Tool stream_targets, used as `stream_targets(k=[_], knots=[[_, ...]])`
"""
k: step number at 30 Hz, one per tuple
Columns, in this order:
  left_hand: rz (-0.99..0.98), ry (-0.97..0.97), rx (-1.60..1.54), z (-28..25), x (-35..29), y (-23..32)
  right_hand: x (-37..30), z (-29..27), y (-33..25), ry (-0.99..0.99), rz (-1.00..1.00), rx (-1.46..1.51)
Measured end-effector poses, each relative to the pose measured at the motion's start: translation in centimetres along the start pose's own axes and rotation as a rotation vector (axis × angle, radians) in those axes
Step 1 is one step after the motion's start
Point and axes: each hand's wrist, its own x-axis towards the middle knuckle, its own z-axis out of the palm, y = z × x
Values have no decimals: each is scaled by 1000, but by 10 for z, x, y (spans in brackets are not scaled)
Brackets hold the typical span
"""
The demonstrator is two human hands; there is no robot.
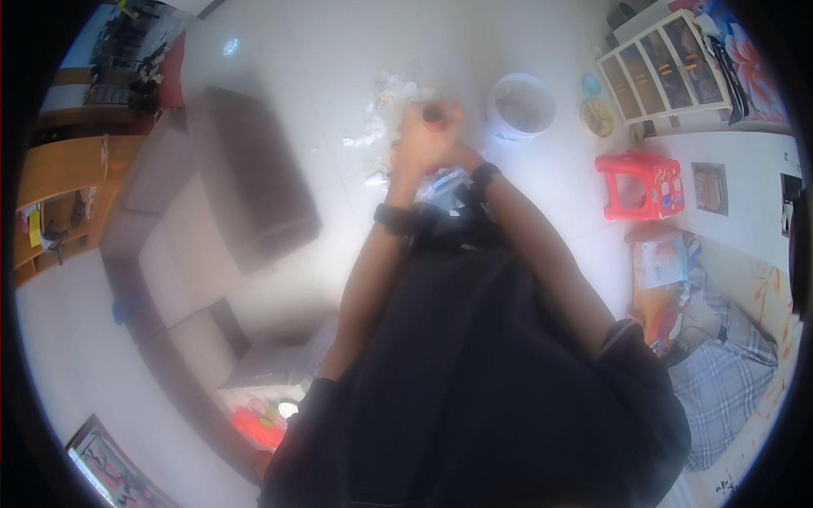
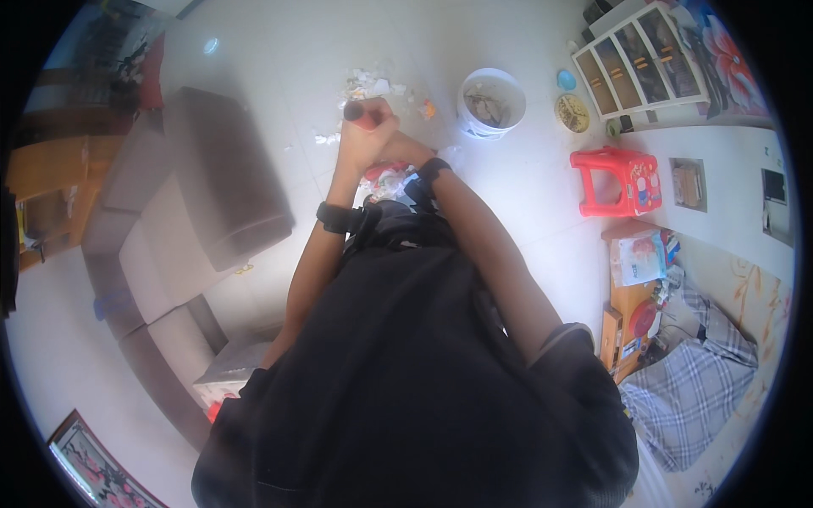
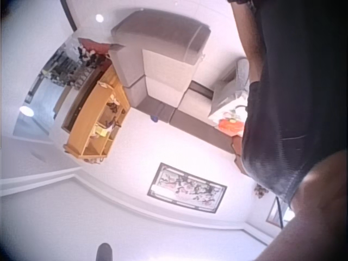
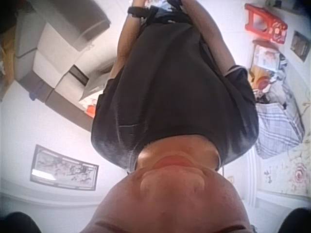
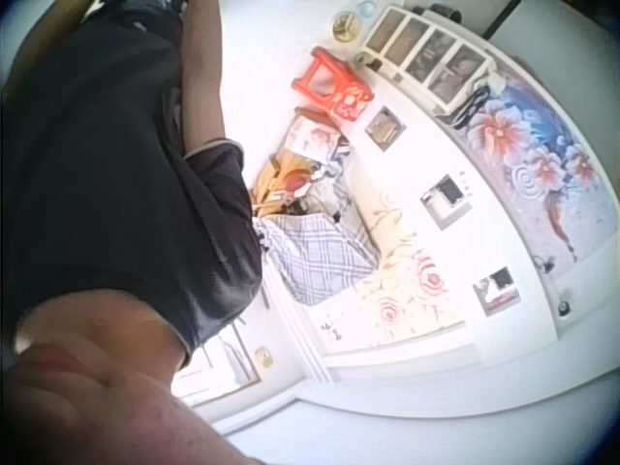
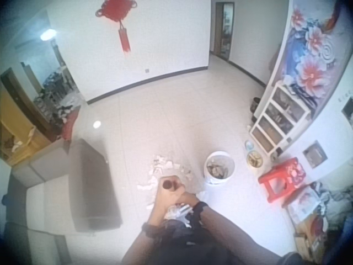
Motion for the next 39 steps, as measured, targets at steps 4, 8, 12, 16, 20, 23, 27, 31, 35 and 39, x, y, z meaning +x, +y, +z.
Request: stream_targets(k=[4, 8, 12, 16, 20, 23, 27, 31, 35, 39], knots=[[3, -135, -59, -2, -7, 12, -3, 0, 9, 48, -18, 28], [72, -182, -87, -6, -10, 10, -5, 5, 14, 84, -42, 52], [108, -240, 27, -11, -8, 14, -6, 6, 14, 114, -63, 70], [111, -201, 56, -17, -13, 22, -4, 7, 10, 98, -92, 64], [114, -253, -92, -44, -22, 64, 5, 7, 1, -16, -140, 12], [174, -279, -85, -67, -23, 98, 22, 11, -15, -167, -179, -56], [207, -180, 52, -76, -20, 91, 46, 13, -14, -262, -180, -82], [167, -112, 61, -69, -24, 49, 54, 19, 9, -188, -156, -53], [174, -96, -92, -53, -34, 6, 58, 29, 41, -115, -104, -29], [230, -210, 59, -41, -32, -15, 60, 24, 83, -53, -39, -22]])
